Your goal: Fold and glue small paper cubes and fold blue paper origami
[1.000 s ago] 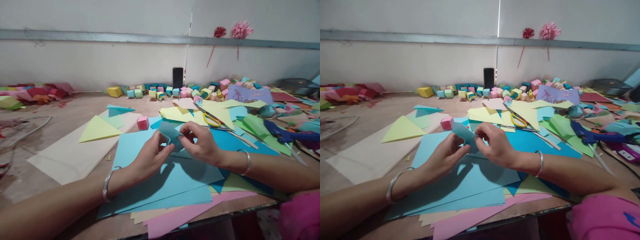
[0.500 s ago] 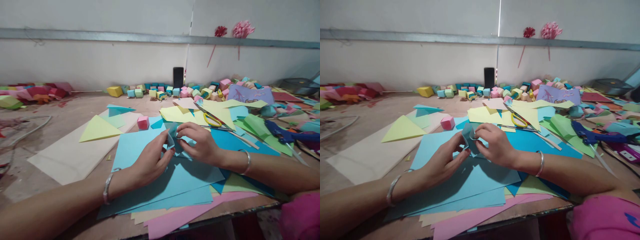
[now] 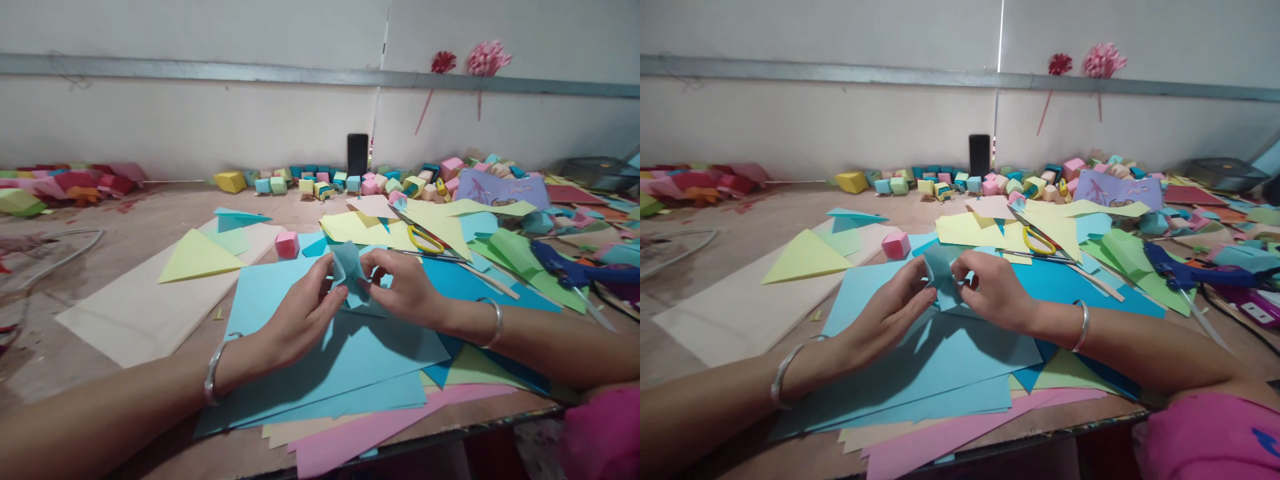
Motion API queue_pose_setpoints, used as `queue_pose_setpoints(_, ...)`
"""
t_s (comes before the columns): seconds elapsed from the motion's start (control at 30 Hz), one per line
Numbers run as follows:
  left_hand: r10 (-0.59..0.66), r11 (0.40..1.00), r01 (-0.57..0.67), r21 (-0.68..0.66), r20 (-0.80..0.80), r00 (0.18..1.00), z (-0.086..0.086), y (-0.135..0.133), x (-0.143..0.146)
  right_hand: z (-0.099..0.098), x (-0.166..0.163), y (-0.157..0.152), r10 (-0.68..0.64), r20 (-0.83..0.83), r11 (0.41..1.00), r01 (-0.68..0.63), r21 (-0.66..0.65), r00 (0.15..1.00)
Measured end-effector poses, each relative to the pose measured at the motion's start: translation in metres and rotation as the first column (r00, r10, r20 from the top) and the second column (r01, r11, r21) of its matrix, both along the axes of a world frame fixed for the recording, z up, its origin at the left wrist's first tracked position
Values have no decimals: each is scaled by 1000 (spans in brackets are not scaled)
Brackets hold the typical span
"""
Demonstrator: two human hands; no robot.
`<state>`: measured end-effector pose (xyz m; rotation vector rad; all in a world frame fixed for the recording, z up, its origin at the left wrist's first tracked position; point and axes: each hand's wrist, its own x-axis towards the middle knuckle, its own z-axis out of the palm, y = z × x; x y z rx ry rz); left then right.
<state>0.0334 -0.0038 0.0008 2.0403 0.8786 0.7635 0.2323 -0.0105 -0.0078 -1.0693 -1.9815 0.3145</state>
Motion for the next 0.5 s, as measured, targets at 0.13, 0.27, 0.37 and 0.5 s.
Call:
queue_pose_setpoints(0.13, 42, 999, -42, 13, -28, 999, -4, 1, -2, 2, 0, -2, 83, 82, 985, -94, 141, 993)
queue_pose_setpoints(0.27, 7, 998, -4, 62, -39, 999, -6, 1, -3, 1, 0, -4, 59, 87, 973, -77, 218, 994)
queue_pose_setpoints(0.37, 26, 995, -17, 100, -82, 996, -7, 1, -4, -1, -1, -4, 5, 22, 990, -9, 144, 1000)
queue_pose_setpoints(0.5, 24, 989, -7, 147, -116, 993, -8, 2, -5, -3, -5, -4, -110, -147, 994, 108, -22, 983)
